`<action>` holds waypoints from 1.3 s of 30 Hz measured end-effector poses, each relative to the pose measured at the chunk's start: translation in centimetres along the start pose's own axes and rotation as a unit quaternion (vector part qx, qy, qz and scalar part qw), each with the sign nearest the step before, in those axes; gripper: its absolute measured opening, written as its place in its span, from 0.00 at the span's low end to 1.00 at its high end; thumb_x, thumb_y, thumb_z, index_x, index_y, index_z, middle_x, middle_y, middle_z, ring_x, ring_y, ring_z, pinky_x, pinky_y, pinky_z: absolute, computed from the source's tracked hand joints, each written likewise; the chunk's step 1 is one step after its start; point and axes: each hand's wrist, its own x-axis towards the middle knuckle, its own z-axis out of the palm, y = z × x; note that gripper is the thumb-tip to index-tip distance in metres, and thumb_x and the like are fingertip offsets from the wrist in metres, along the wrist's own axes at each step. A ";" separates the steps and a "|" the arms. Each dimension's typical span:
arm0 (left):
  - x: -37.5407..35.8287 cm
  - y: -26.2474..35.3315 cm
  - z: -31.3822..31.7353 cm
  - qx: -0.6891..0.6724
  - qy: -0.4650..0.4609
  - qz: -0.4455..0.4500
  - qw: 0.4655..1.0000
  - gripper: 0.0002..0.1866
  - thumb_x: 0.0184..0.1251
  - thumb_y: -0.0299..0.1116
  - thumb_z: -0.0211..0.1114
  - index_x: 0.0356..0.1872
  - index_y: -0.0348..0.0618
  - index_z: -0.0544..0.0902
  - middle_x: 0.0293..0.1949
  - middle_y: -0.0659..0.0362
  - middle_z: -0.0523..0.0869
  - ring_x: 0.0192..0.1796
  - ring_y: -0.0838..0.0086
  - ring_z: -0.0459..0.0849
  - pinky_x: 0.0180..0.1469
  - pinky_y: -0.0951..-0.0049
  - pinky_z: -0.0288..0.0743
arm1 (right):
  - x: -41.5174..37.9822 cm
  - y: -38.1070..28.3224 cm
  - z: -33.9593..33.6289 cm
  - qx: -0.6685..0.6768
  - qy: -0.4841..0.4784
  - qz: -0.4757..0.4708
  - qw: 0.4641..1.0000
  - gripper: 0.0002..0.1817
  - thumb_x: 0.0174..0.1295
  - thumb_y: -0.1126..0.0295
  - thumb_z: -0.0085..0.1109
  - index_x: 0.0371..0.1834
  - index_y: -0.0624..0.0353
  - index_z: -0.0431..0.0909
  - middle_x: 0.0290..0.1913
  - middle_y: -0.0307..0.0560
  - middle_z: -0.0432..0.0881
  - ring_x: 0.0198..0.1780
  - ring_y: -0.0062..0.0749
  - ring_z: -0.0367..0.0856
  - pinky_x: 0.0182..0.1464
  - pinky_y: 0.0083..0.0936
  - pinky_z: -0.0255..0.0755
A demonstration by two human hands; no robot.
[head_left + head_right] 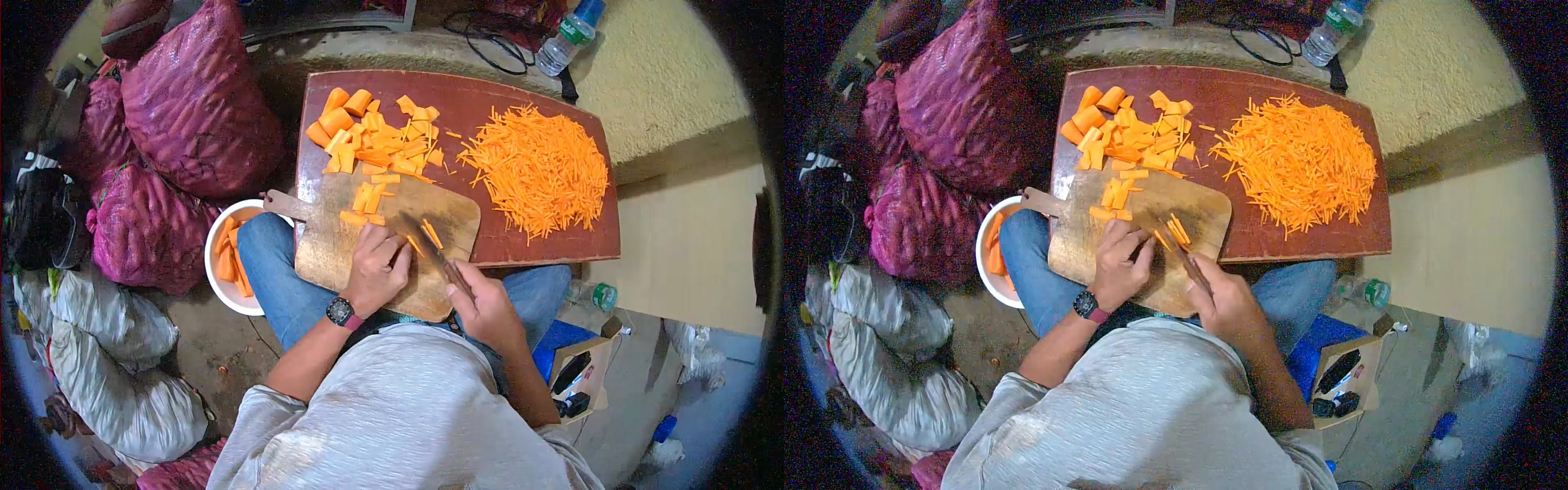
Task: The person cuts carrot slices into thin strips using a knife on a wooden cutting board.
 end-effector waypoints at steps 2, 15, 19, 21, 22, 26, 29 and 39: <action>0.1 0.0 -0.3 -0.011 0.013 -0.013 1.000 0.06 0.58 0.16 0.76 0.34 0.34 0.88 0.35 0.50 0.86 0.40 0.52 0.84 0.46 0.56 0.78 | -0.5 0.0 0.5 -0.013 -0.032 -0.009 0.999 0.22 0.78 0.70 0.62 0.72 0.67 0.77 0.49 0.71 0.91 0.51 0.68 0.92 0.52 0.48 0.84; 0.1 -0.1 -0.1 0.078 -0.084 0.046 0.992 0.06 0.56 0.22 0.75 0.35 0.37 0.88 0.36 0.52 0.84 0.43 0.52 0.80 0.49 0.55 0.76 | 4.8 3.5 -8.3 -0.183 0.219 0.028 0.958 0.22 0.79 0.67 0.62 0.71 0.67 0.81 0.57 0.67 0.92 0.60 0.61 0.93 0.61 0.46 0.86; 0.1 -0.2 0.1 0.096 -0.100 0.049 0.989 0.06 0.57 0.22 0.76 0.35 0.38 0.88 0.37 0.52 0.84 0.45 0.52 0.80 0.50 0.55 0.76 | 3.4 3.4 -6.0 -0.096 0.187 -0.066 0.975 0.20 0.80 0.67 0.62 0.70 0.65 0.82 0.51 0.69 0.91 0.53 0.60 0.94 0.54 0.48 0.86; 0.1 -0.1 0.1 0.098 -0.105 0.051 0.988 0.06 0.57 0.21 0.76 0.35 0.38 0.88 0.37 0.52 0.84 0.45 0.52 0.80 0.50 0.54 0.76 | 2.7 3.8 -4.2 -0.044 0.136 -0.062 0.988 0.21 0.79 0.68 0.63 0.70 0.65 0.82 0.51 0.69 0.91 0.52 0.60 0.94 0.53 0.48 0.86; 0.2 -0.2 0.2 0.100 -0.106 0.053 0.988 0.06 0.57 0.21 0.76 0.35 0.38 0.88 0.37 0.52 0.84 0.45 0.52 0.80 0.50 0.54 0.76 | 2.5 3.8 -3.4 0.006 0.079 -0.059 0.995 0.21 0.78 0.69 0.63 0.70 0.66 0.81 0.51 0.69 0.91 0.52 0.61 0.94 0.52 0.48 0.86; -0.4 -0.6 0.2 0.100 -0.106 0.047 0.988 0.06 0.58 0.23 0.76 0.35 0.39 0.88 0.39 0.53 0.83 0.47 0.52 0.79 0.52 0.53 0.74 | 1.8 3.8 -1.6 -0.051 0.072 -0.124 0.988 0.22 0.76 0.69 0.66 0.69 0.65 0.81 0.49 0.65 0.91 0.48 0.60 0.93 0.51 0.48 0.87; 0.5 -0.1 0.1 0.054 -0.081 0.011 0.995 0.06 0.61 0.23 0.77 0.38 0.38 0.90 0.41 0.53 0.85 0.48 0.53 0.81 0.52 0.55 0.75 | 1.2 3.6 -1.9 -0.223 0.106 -0.159 0.956 0.24 0.73 0.69 0.69 0.70 0.62 0.80 0.45 0.61 0.90 0.46 0.60 0.92 0.48 0.49 0.86; 14.2 3.5 7.8 0.129 -0.229 0.170 0.950 0.20 0.62 0.43 0.83 0.50 0.45 0.91 0.54 0.52 0.86 0.59 0.55 0.81 0.63 0.48 0.68 | 1.2 3.9 -6.4 -0.487 0.092 -0.255 0.830 0.26 0.69 0.71 0.61 0.71 0.65 0.79 0.40 0.49 0.86 0.44 0.41 0.89 0.46 0.37 0.86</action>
